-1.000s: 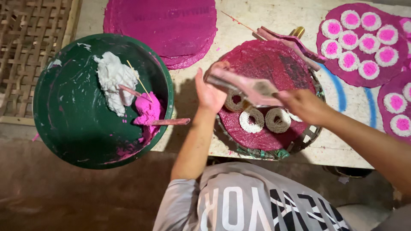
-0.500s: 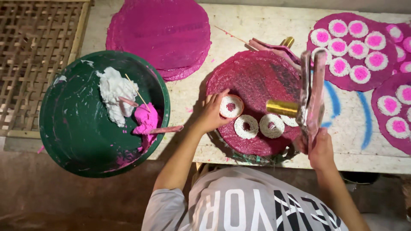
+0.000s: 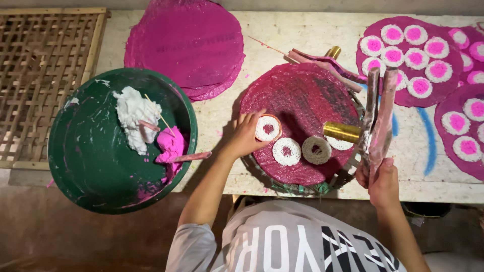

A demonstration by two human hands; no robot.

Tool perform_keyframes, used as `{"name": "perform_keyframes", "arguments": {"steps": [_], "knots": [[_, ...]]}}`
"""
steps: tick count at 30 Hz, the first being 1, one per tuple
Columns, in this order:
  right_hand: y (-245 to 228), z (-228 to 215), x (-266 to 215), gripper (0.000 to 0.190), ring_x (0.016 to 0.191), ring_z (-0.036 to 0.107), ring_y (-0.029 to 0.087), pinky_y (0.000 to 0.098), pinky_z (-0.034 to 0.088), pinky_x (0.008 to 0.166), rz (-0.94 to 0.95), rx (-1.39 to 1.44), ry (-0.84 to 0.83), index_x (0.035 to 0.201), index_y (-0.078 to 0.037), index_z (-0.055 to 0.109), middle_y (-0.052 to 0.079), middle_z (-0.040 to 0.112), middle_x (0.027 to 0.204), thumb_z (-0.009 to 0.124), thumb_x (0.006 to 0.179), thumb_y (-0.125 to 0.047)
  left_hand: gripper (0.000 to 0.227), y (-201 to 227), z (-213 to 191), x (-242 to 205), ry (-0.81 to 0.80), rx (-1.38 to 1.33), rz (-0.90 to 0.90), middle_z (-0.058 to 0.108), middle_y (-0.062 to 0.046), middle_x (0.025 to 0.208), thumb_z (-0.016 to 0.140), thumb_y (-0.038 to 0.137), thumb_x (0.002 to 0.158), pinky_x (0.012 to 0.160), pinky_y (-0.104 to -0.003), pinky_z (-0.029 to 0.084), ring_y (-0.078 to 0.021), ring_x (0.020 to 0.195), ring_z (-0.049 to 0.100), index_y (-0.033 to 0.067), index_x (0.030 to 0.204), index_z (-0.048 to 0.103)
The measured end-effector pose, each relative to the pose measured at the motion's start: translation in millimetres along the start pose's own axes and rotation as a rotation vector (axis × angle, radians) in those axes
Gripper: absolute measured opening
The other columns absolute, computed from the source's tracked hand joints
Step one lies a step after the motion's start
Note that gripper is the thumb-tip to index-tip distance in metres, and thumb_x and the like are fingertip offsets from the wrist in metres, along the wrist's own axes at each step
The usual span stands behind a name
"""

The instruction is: The person applies a white paste to small circular paper cutouts and then uses a wooden press tool to bond them onto larger pink circular paper bases.

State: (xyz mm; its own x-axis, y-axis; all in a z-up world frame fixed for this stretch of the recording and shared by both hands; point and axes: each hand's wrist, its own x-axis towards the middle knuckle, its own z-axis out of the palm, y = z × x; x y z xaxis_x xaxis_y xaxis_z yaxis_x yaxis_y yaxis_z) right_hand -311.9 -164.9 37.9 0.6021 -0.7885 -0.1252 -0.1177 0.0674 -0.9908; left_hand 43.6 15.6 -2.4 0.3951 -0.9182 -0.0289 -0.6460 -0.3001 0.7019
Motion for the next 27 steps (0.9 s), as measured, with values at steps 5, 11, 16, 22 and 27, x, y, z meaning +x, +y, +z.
{"name": "perform_keyframes", "arguments": {"steps": [5,11,16,22,27], "knots": [[0,-5,-3,0.084,0.051,0.036,0.014,0.0307,0.026,0.046,-0.015,-0.008,-0.007,0.093,0.002,0.053,0.007,0.044,0.063,0.027,0.102,-0.077,0.106,3,0,-4,0.028,-0.001,0.012,0.045,-0.013,0.151,0.091,0.035,0.070,0.117,-0.057,0.023,-0.0341,0.143,0.035,0.0171,0.156,0.033],[11,-14,0,0.084,0.051,0.035,0.014,0.0311,0.026,0.045,-0.013,0.057,-0.006,0.097,0.002,0.055,0.007,0.043,0.062,0.027,0.101,-0.077,0.107,7,-16,14,0.129,-0.052,0.029,0.048,-0.013,0.152,0.092,0.029,0.070,0.121,-0.048,0.029,-0.0352,0.141,0.037,0.0116,0.157,0.033],[24,-20,6,0.073,0.058,0.042,0.014,0.0295,0.029,0.049,-0.102,0.252,-0.163,0.094,-0.004,0.049,0.006,0.048,0.072,0.034,0.103,-0.075,0.118,28,-35,65,0.068,-0.053,-0.078,0.038,-0.016,0.159,0.092,0.036,0.065,0.118,-0.047,0.030,-0.0377,0.144,0.032,0.0109,0.160,0.026],[-51,9,1,0.061,0.053,0.050,0.019,0.0347,0.042,0.048,-0.228,-0.383,-0.242,0.098,-0.003,0.062,0.004,0.054,0.061,0.054,0.092,-0.064,0.098,110,-9,26,0.057,0.092,0.390,0.041,-0.023,0.151,0.084,0.032,0.069,0.124,-0.051,0.020,-0.0404,0.147,0.029,0.0009,0.148,0.035],[-162,24,-14,0.056,0.061,0.056,0.030,0.0429,0.044,0.055,-0.960,-0.854,-0.607,0.078,-0.007,0.057,0.009,0.054,0.067,0.066,0.086,-0.062,0.020,148,23,-51,-0.582,-0.278,0.666,0.062,-0.005,0.112,0.060,0.023,0.099,0.092,-0.032,0.046,-0.0188,0.107,0.063,0.0165,0.117,0.058]]}}
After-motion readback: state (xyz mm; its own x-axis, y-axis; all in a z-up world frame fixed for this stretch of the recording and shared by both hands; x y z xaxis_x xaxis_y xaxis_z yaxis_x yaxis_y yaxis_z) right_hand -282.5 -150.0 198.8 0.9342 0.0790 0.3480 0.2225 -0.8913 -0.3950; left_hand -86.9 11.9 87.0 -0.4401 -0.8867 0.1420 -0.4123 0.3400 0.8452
